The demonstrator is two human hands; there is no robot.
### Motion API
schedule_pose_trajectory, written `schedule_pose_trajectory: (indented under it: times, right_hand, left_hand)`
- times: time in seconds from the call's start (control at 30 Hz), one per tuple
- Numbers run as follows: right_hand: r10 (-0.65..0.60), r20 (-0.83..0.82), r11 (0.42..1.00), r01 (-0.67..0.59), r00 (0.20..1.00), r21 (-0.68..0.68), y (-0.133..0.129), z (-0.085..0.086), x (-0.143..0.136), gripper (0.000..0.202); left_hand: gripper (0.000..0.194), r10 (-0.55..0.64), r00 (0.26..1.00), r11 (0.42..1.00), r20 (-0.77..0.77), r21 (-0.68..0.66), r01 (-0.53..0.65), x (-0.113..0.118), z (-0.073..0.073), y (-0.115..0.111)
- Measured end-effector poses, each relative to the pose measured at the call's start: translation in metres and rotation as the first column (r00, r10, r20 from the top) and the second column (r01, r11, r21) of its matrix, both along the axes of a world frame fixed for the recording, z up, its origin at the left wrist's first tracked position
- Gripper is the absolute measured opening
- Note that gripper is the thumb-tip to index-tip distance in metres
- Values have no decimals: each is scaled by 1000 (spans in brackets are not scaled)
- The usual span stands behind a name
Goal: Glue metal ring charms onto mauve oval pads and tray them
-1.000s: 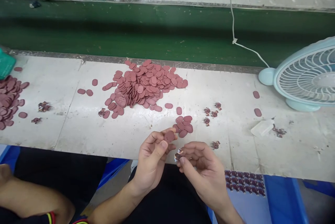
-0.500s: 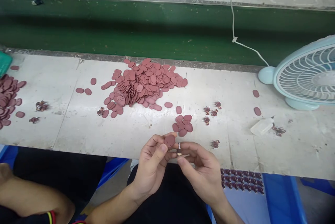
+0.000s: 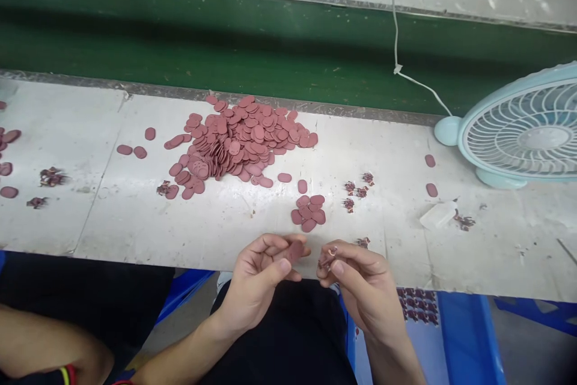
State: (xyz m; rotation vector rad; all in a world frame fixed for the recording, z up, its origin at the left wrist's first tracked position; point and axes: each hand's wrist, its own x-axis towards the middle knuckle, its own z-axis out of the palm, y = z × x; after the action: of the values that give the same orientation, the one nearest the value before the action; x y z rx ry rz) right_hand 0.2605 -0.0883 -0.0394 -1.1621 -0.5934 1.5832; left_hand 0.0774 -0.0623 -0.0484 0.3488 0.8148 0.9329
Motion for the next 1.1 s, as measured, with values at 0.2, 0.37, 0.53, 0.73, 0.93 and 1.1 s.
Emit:
schedule_pose_trajectory:
  times: [0.2,0.37,0.53,0.73,0.93,1.1]
  right_hand:
    - [36,260,998,-46,965,35,-9,14,-3,14]
    - [46,364,990,-92,930,108,-10,21,-7,20]
    - [92,486,978,-170,869,118,-9,24,-3,19]
    - [117,420,983,-164,900,77,-7,25,0,20]
    - [167,333,981,-191,928,41,-6,26,4,18]
    - [216,449,966,-255,867,29,-5,29,10,23]
  left_hand:
    - [15,-62,998,994,-17,90,64,4,-6,-8]
    - [21,-116,993,983,-19,139,117,3,-8,-9]
    - [17,-147,986,976,-81,147,158,3,-8,-6]
    - [12,-145,978,972,-153,164,170,4,-9,-5]
    - [12,-140,969,965,-203,192,180,5,-8,-4]
    - [12,-134,969,967,-205,185,173,6,-6,-5]
